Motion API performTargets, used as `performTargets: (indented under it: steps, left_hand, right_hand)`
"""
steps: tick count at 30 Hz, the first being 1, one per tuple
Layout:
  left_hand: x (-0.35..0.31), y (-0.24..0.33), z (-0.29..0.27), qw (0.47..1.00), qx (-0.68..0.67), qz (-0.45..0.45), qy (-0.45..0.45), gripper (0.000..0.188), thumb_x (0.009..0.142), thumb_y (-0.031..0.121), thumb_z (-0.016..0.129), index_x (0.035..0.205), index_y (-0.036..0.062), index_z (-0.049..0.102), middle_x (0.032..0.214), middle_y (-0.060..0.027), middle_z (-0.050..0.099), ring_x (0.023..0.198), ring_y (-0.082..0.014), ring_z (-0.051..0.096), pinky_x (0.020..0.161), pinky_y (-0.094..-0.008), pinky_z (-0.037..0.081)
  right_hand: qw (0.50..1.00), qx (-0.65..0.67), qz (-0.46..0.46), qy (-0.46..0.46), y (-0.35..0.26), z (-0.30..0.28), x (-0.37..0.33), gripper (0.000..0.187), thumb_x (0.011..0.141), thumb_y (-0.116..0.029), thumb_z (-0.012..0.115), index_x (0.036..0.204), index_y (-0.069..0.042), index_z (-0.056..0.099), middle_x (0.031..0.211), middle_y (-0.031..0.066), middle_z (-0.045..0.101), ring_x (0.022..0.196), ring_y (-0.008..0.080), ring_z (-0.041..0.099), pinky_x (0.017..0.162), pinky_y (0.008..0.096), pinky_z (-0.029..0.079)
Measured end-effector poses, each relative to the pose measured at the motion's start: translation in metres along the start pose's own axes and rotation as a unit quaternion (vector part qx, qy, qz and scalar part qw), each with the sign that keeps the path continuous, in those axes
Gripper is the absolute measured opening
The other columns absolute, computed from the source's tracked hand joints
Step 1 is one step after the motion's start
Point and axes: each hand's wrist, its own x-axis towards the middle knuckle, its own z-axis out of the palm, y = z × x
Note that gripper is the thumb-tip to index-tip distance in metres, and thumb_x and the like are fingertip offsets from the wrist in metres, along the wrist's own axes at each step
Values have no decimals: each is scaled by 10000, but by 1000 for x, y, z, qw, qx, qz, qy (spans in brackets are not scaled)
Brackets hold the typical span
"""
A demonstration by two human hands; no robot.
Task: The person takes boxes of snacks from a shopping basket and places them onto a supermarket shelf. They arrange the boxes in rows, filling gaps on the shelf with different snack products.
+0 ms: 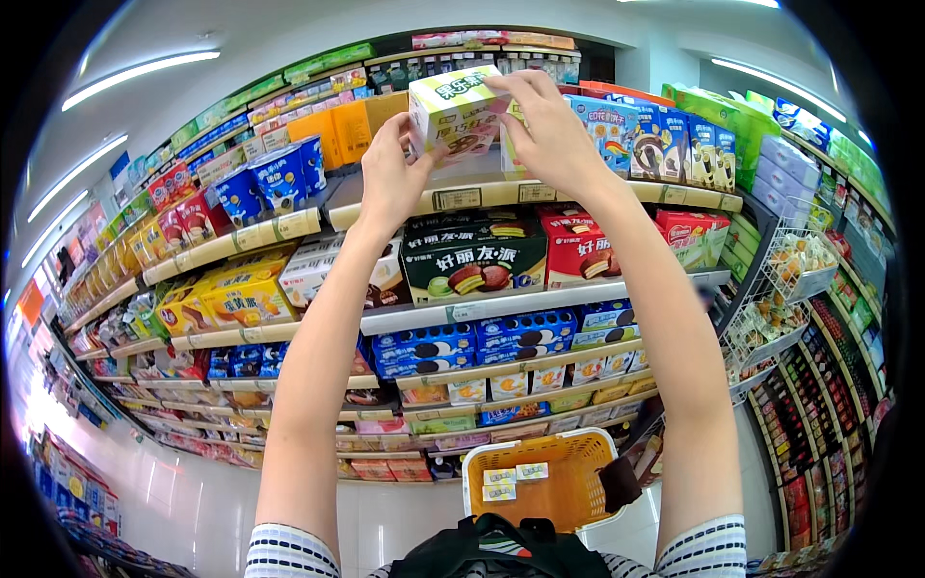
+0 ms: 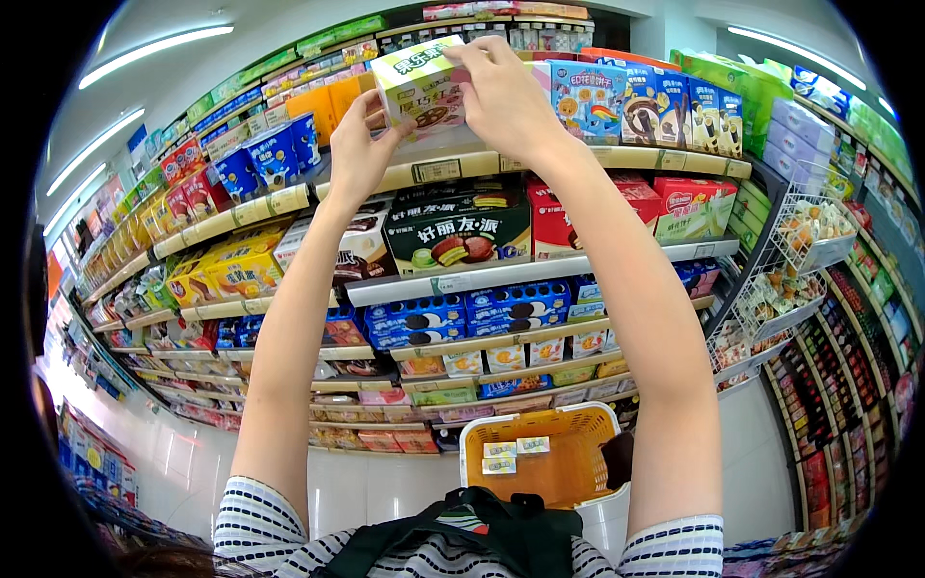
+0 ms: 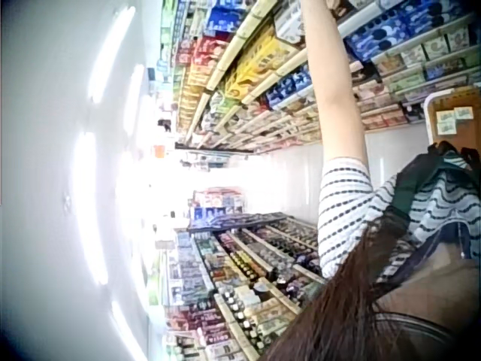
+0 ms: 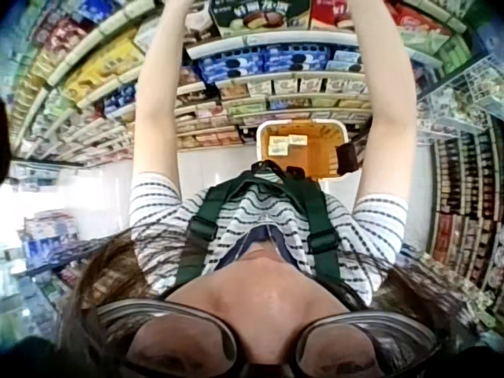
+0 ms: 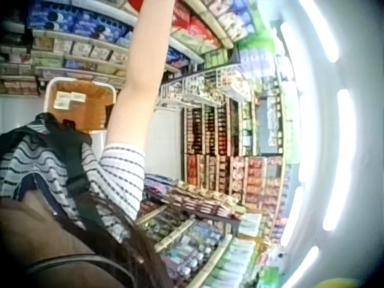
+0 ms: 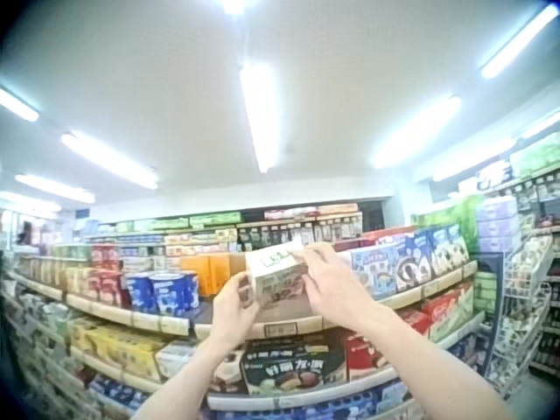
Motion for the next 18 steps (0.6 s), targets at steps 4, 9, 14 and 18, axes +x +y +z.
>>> performTargets:
  steps: [4,9,14,18]
  left_hand:
    - [22,-31,-2,998,-8,-24,-60,543,737,166,761,1170,-57,523,1084,-190,632,1018,-274,637,855,-344,502]
    - [23,-58,15,986,-44,-75,-141,583,782,232,743,1236,-44,504,1099,-169,648,959,-214,667,793,-297,521]
    - [26,-79,19,979,-53,-95,-172,525,816,292,700,1210,-25,560,1081,-169,659,931,-221,669,809,-303,516]
    - [27,-82,25,972,-90,-108,-190,472,839,299,665,1183,-16,589,1051,-161,668,914,-233,666,814,-321,511]
  right_hand:
    - [995,-97,-24,-26,17,24,19,380,821,-7,483,1197,-36,532,1195,159,531,1110,336,514,957,411,422]
    - [986,-129,19,-103,33,33,14,378,824,-10,478,1199,-19,527,1202,158,540,1130,331,505,981,406,405]
    - [979,-138,50,-140,31,39,20,429,807,14,464,1233,-23,505,1251,175,520,1195,338,472,1020,413,376]
    - [971,-182,59,-142,39,44,18,504,796,26,461,1296,-37,464,1356,181,450,1305,342,374,1089,412,311]
